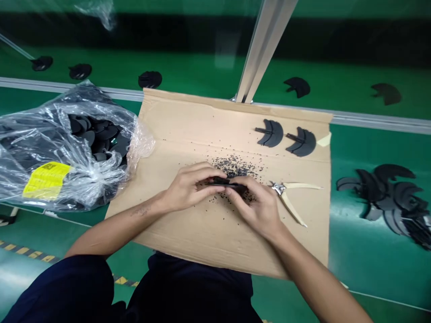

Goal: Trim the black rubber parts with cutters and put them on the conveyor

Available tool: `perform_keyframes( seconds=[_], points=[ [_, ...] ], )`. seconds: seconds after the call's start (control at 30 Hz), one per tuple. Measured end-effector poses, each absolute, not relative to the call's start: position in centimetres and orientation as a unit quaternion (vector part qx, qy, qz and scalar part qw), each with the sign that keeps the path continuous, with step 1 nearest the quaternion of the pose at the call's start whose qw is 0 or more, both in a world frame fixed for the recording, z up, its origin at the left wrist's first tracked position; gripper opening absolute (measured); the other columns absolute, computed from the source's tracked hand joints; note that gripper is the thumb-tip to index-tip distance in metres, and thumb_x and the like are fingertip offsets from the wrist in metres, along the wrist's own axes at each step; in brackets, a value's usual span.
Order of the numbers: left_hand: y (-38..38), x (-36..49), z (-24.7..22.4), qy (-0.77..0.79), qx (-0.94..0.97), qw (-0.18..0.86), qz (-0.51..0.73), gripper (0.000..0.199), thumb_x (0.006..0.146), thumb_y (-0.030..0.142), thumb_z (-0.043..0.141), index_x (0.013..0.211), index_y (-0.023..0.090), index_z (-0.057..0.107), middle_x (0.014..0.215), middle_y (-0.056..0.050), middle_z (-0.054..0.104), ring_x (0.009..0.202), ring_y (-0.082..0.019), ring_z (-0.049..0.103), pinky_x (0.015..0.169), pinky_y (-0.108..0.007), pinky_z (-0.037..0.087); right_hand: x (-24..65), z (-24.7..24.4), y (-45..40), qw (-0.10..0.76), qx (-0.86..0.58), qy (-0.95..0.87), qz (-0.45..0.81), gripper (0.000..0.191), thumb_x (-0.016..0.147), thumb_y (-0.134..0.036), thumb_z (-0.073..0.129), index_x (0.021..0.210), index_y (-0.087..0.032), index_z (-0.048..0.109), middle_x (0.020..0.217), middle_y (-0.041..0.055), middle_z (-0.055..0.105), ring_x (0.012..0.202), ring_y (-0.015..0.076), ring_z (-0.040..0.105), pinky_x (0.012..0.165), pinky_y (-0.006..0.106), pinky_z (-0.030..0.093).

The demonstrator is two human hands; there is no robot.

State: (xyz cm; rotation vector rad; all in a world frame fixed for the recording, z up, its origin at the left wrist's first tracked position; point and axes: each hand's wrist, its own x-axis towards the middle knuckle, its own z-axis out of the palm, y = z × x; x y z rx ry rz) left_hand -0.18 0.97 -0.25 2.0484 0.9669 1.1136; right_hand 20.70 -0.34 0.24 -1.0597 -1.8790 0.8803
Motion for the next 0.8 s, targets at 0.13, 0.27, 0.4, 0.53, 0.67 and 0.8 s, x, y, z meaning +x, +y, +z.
perform_keyframes(
  seconds=[0.13, 0.27, 0.4, 0.53, 0.67, 0.8],
  points=[
    [1.23, -0.88, 0.33, 0.311, 0.839, 0.217, 0.391, 0.025, 0.095, 0.026, 0.069, 0.118, 0.017, 0.068, 0.099, -0.009, 0.075, 0.089, -0.015, 0.070, 0.079, -0.030, 0.060, 21.22, 0.26, 0.08, 0.380, -0.372, -0.812, 0.241, 0.009, 0.093, -0.018, 0.064, 0.100, -0.020, 0.069, 0.097, 0.0104, 0.074, 0.088, 0.0215, 0.070, 0.076, 0.035, 0.057],
    [1.09, -0.67, 0.64, 0.309, 0.811, 0.256, 0.426, 0.030, 0.090, 0.026, 0.075, 0.118, 0.019, 0.070, 0.097, -0.007, 0.075, 0.087, -0.014, 0.070, 0.077, -0.028, 0.059, 21.26, -0.14, -0.18, 0.399, -0.352, -0.806, 0.260, 0.016, 0.093, -0.013, 0.061, 0.104, -0.020, 0.070, 0.095, 0.0091, 0.073, 0.081, 0.0182, 0.070, 0.070, 0.030, 0.057],
    [0.81, -0.24, 0.74, 0.304, 0.778, 0.293, 0.465, 0.036, 0.086, 0.029, 0.079, 0.121, 0.023, 0.072, 0.096, -0.006, 0.074, 0.086, -0.014, 0.069, 0.074, -0.025, 0.059, 21.02, -0.52, -0.48, 0.437, -0.338, -0.778, 0.300, 0.016, 0.092, -0.014, 0.065, 0.105, -0.021, 0.072, 0.097, 0.0081, 0.075, 0.079, 0.0167, 0.071, 0.067, 0.028, 0.058],
    [0.68, -0.27, 0.38, 0.297, 0.795, 0.250, 0.466, 0.035, 0.090, 0.025, 0.075, 0.125, 0.020, 0.070, 0.100, -0.007, 0.075, 0.089, -0.014, 0.069, 0.078, -0.028, 0.059, 20.85, -0.48, -0.25, 0.426, -0.338, -0.784, 0.300, 0.016, 0.091, -0.012, 0.066, 0.104, -0.021, 0.071, 0.098, 0.0084, 0.075, 0.083, 0.0172, 0.072, 0.070, 0.027, 0.059],
    [0.71, -0.50, 0.02, 0.297, 0.824, 0.197, 0.441, 0.030, 0.092, 0.022, 0.072, 0.121, 0.015, 0.069, 0.098, -0.009, 0.073, 0.089, -0.015, 0.068, 0.078, -0.030, 0.059, 20.97, -0.35, 0.01, 0.394, -0.325, -0.813, 0.279, 0.020, 0.093, -0.013, 0.064, 0.110, -0.020, 0.071, 0.100, 0.0093, 0.077, 0.086, 0.0182, 0.074, 0.075, 0.028, 0.060],
    [0.87, -0.65, 0.07, 0.294, 0.820, 0.213, 0.442, 0.032, 0.092, 0.026, 0.072, 0.123, 0.018, 0.067, 0.098, -0.007, 0.073, 0.088, -0.015, 0.069, 0.077, -0.029, 0.060, 21.13, -0.24, -0.08, 0.395, -0.328, -0.804, 0.301, 0.020, 0.094, -0.016, 0.063, 0.111, -0.021, 0.073, 0.096, 0.0080, 0.077, 0.081, 0.0171, 0.074, 0.071, 0.026, 0.061]
  ],
)
